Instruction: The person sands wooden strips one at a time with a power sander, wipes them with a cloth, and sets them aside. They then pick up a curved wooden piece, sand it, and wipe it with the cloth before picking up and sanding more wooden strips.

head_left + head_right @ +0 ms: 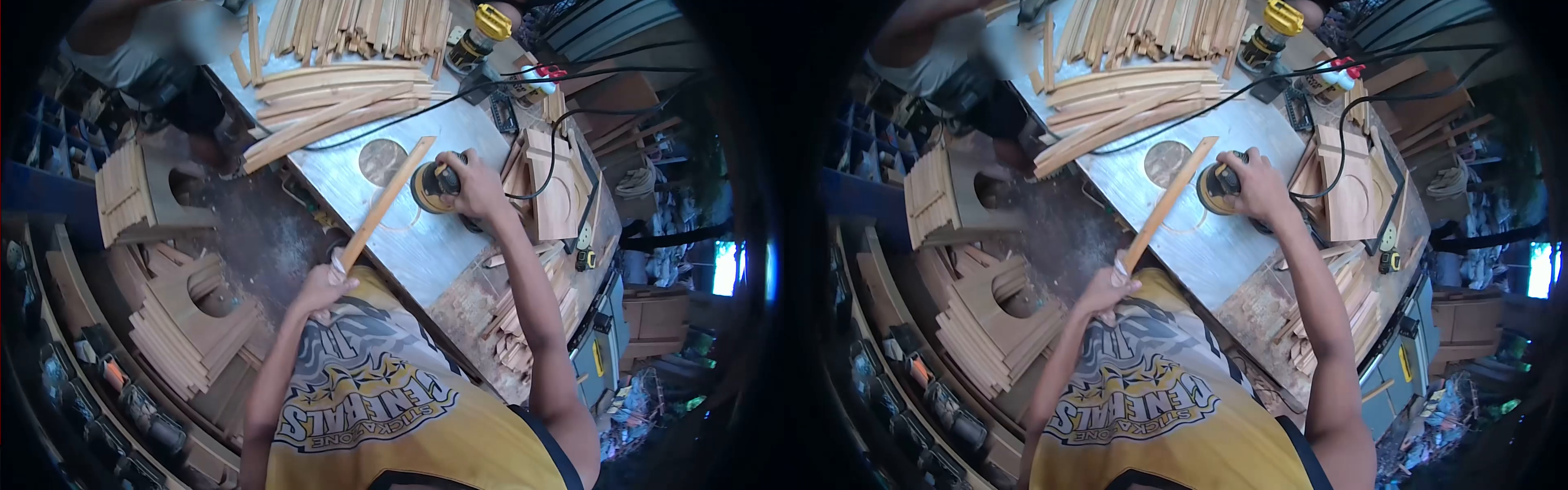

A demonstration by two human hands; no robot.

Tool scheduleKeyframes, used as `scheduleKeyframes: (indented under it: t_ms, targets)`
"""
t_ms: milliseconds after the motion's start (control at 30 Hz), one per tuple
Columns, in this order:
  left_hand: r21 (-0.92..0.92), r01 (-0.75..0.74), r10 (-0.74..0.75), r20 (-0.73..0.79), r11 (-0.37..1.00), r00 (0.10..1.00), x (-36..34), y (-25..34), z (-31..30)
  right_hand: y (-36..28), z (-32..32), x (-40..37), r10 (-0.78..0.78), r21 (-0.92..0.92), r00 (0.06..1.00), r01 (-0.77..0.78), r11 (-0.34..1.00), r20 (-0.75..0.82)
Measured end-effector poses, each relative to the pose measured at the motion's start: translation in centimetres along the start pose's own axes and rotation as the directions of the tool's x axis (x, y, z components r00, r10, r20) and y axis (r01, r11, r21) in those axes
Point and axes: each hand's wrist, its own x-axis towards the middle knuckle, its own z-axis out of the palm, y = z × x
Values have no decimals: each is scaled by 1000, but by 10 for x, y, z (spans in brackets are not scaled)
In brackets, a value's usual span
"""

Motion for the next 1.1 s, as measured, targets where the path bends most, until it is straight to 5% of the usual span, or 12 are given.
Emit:
scheduleKeyframes:
  t_ms: [67,133,233,533,900,1100]
  targets:
    - [262,35,31,-240,964,970,-7,14,4,4,-3,4,15,81,997,-21,996,72]
    - [275,-61,165,-373,960,913,-11,14,11,2,-4,0,16,52,998,-19,998,57]
    - [284,-62,163,-348,957,923,-13,8,26,-13,-24,-15,165,112,985,-170,979,49]
    - [567,132,3,-231,813,973,-12,51,34,-38,-46,-33,99,69,995,-100,993,20]
    - [637,214,-18,-301,741,954,-1,35,52,-111,-15,-59,-86,75,971,71,995,225]
    - [647,225,-27,-301,728,953,-2,25,54,-91,-14,-62,-20,30,976,13,999,216]
